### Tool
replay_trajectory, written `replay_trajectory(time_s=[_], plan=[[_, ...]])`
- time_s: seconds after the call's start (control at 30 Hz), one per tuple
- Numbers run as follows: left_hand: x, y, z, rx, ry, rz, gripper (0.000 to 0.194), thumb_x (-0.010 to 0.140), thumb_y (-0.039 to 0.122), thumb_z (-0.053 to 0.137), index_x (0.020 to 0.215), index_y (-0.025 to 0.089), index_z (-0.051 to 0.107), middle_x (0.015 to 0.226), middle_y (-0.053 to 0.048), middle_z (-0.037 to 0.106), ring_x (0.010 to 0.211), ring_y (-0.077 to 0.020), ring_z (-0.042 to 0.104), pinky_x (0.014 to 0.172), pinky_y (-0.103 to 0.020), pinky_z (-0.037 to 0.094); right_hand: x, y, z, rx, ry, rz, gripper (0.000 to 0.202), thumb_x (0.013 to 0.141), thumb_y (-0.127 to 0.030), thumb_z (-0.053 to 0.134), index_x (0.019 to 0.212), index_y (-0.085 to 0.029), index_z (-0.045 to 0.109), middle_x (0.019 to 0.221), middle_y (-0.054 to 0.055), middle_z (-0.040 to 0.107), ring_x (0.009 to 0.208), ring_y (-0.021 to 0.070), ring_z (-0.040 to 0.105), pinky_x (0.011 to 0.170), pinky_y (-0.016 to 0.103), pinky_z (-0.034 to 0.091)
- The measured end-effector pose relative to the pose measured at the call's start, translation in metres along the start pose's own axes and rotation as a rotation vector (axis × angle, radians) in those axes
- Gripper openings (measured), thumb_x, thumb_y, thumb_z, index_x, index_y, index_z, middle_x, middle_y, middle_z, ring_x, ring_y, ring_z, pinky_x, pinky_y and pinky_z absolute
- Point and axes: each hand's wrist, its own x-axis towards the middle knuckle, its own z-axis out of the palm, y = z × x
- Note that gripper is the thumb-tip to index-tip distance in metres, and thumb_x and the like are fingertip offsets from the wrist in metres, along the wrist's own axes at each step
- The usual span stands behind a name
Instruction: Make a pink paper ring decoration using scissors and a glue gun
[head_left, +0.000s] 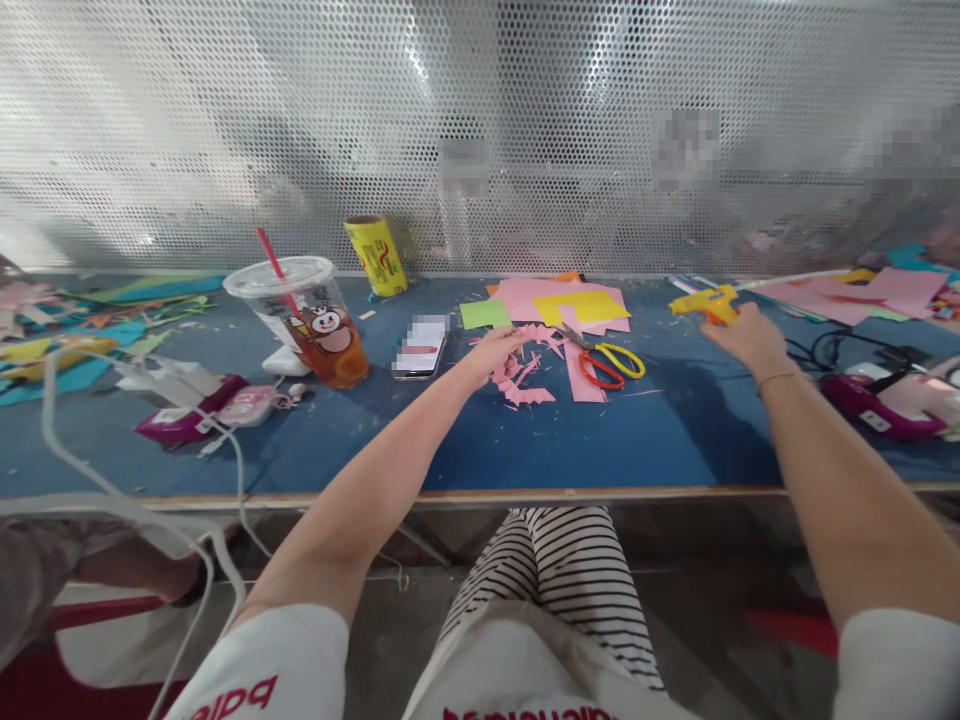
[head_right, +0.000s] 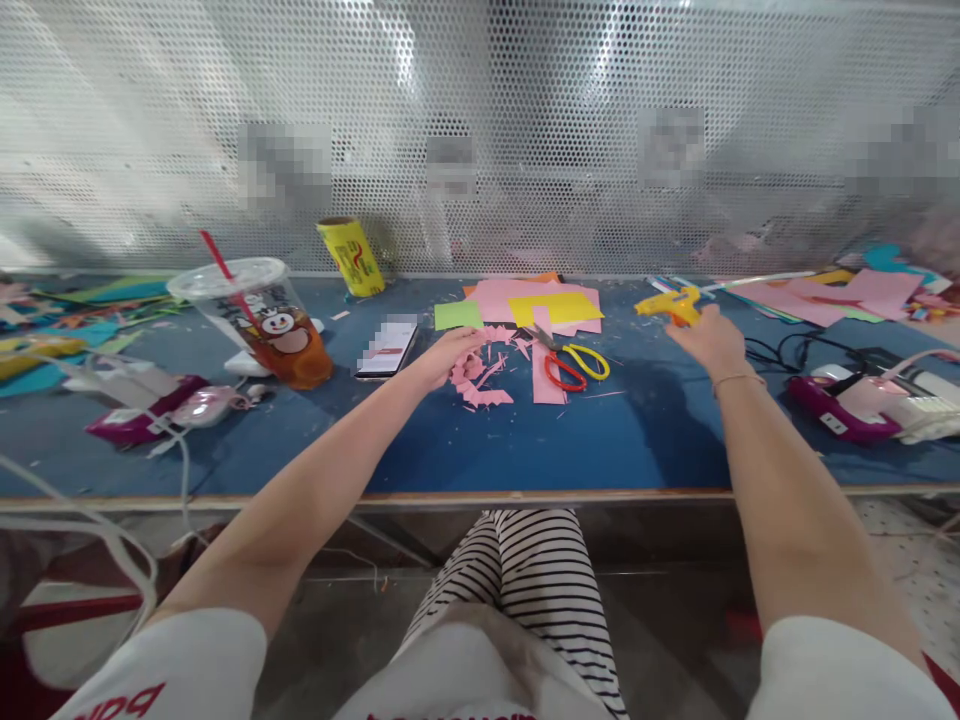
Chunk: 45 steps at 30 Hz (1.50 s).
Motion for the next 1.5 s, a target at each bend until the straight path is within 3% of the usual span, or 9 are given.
replay_trajectory(time_s=[0.17,0.27,0.43,0.63,0.9,1.27,1.5], plan=[[0.002,-0.006,0.002,0.022,0.008,0.088,0.021,0.085,0.037,0.052,0.077,0.018,0.049,0.059,0.004,0.04,0.042,-0.0038,0.04,0.04,-0.019,0.03,-0.02,-0.062,-0.019,0.304,0.185,-0.115,0.039,0.075,-0.048,0.054,0.099,-0.016,0.051,0.095,0.015,0.062,0.09,0.0255,0.058,0.071,0.033,0.037],[0.004,-0.008,0.002,-0.011,0.03,0.141,0.022,0.087,0.034,0.048,0.073,0.018,0.044,0.059,0.006,0.038,0.04,-0.0029,0.039,0.039,-0.018,0.03,-0.038,-0.094,-0.021,0.471,0.282,-0.215,0.045,0.077,-0.043,0.053,0.112,-0.016,0.043,0.098,0.01,0.061,0.086,0.021,0.058,0.075,0.033,0.041],[0.007,-0.011,0.003,-0.035,0.083,0.194,0.023,0.087,0.032,0.047,0.069,0.018,0.04,0.06,0.006,0.038,0.038,-0.0023,0.038,0.038,-0.019,0.029,-0.075,-0.124,-0.005,0.559,0.336,-0.289,0.05,0.085,-0.04,0.039,0.126,-0.012,0.029,0.114,0.017,0.054,0.095,0.0222,0.057,0.08,0.036,0.043],[0.006,-0.013,0.009,-0.017,0.085,0.199,0.024,0.087,0.034,0.045,0.07,0.018,0.042,0.06,0.005,0.041,0.04,-0.0025,0.038,0.04,-0.018,0.031,-0.097,-0.127,0.013,0.471,0.224,-0.371,0.048,0.083,-0.04,0.045,0.123,-0.015,0.034,0.111,0.015,0.055,0.103,0.0258,0.055,0.086,0.04,0.043],[0.006,-0.013,0.012,-0.144,0.027,0.176,0.021,0.087,0.031,0.046,0.072,0.018,0.046,0.063,0.004,0.042,0.043,-0.0025,0.038,0.042,-0.018,0.031,-0.104,-0.127,0.016,0.274,0.182,-0.429,0.048,0.084,-0.048,0.042,0.118,-0.013,0.041,0.105,0.016,0.058,0.1,0.028,0.056,0.083,0.039,0.045],[0.003,-0.011,0.014,-0.153,0.021,0.124,0.02,0.087,0.034,0.045,0.076,0.018,0.051,0.064,0.003,0.045,0.044,-0.0032,0.038,0.042,-0.019,0.032,-0.106,-0.125,0.014,0.226,0.177,-0.463,0.046,0.087,-0.046,0.037,0.12,-0.014,0.04,0.11,0.017,0.056,0.104,0.029,0.054,0.085,0.04,0.044],[0.004,-0.011,0.014,-0.196,0.035,0.135,0.02,0.085,0.033,0.049,0.073,0.017,0.05,0.062,0.003,0.047,0.04,-0.0031,0.039,0.039,-0.018,0.031,-0.098,-0.12,0.024,0.24,0.268,-0.53,0.038,0.087,-0.046,0.039,0.11,-0.015,0.045,0.101,0.015,0.059,0.095,0.0268,0.057,0.077,0.039,0.046]])
